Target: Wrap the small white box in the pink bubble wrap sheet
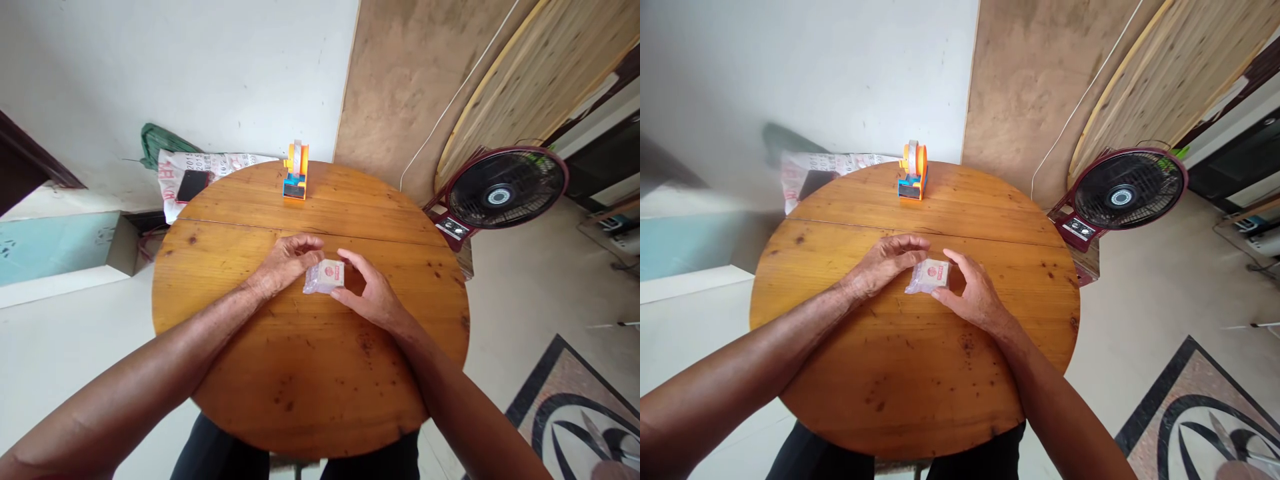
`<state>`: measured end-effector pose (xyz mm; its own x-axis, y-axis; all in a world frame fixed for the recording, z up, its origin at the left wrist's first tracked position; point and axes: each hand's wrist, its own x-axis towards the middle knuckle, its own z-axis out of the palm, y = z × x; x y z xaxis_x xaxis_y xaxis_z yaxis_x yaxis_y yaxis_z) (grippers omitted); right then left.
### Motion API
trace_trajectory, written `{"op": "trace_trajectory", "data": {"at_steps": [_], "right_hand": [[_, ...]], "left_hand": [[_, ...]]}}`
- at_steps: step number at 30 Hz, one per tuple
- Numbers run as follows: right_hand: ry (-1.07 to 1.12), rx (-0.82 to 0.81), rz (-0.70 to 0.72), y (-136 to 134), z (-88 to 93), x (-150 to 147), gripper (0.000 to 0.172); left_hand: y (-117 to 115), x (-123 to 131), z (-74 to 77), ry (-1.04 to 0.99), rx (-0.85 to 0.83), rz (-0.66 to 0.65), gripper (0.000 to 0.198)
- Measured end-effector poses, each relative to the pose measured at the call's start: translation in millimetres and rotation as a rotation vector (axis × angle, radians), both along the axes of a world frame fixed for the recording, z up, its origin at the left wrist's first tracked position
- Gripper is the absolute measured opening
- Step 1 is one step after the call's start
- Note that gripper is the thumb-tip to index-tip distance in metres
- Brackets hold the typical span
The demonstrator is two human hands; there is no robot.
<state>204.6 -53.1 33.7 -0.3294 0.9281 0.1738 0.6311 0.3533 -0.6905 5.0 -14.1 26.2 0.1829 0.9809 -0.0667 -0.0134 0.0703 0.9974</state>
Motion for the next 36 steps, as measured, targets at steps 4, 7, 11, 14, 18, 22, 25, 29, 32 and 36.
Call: {"op": "trace_trajectory", "data": {"at_steps": [4, 7, 11, 14, 18, 22, 25, 29, 32, 36], "right_hand": [[-0.022, 0.119, 0.018, 2.5, -4.3, -2.4, 0.053], [-0.022, 0.190, 0.032, 3.8, -6.8, -3.0, 0.044], [-0.035, 0.269, 0.069, 3.1, -7.9, -2.0, 0.048], [-0.101, 0.361, 0.133, 2.4, -10.5, -1.8, 0.038], [-0.220, 0.438, 0.120, 1.0, -15.0, -4.4, 0.034], [-0.123, 0.391, 0.108, -1.8, -14.5, -3.9, 0.056], [0.116, 0.288, -0.013, 0.1, -14.7, -0.1, 0.059], [0.446, 0.061, -0.128, 12.8, -21.6, 1.3, 0.039], [0.592, -0.017, -0.232, 23.3, -27.5, -0.7, 0.039], [0.661, -0.055, -0.309, 29.7, -29.9, -0.4, 0.041]], "left_hand": [[-1.4, -0.5, -1.0, -0.031, -0.061, -0.113, 0.041], [-0.9, -0.7, -1.4, -0.090, -0.086, -0.153, 0.041], [0.5, -1.7, 0.6, -0.127, -0.096, -0.177, 0.041], [1.2, -1.9, 1.5, -0.118, -0.101, -0.165, 0.043], [1.2, -2.1, 1.0, -0.150, -0.121, -0.192, 0.047], [2.3, -3.0, 1.1, -0.098, -0.080, -0.124, 0.044], [6.2, -4.1, 0.8, -0.062, -0.028, 0.024, 0.034], [13.7, -5.8, -2.3, -0.086, 0.016, 0.178, 0.020], [17.2, -6.5, -5.3, -0.100, 0.019, 0.215, 0.013], [19.8, -6.7, -7.6, -0.155, 0.029, 0.234, 0.011]]}}
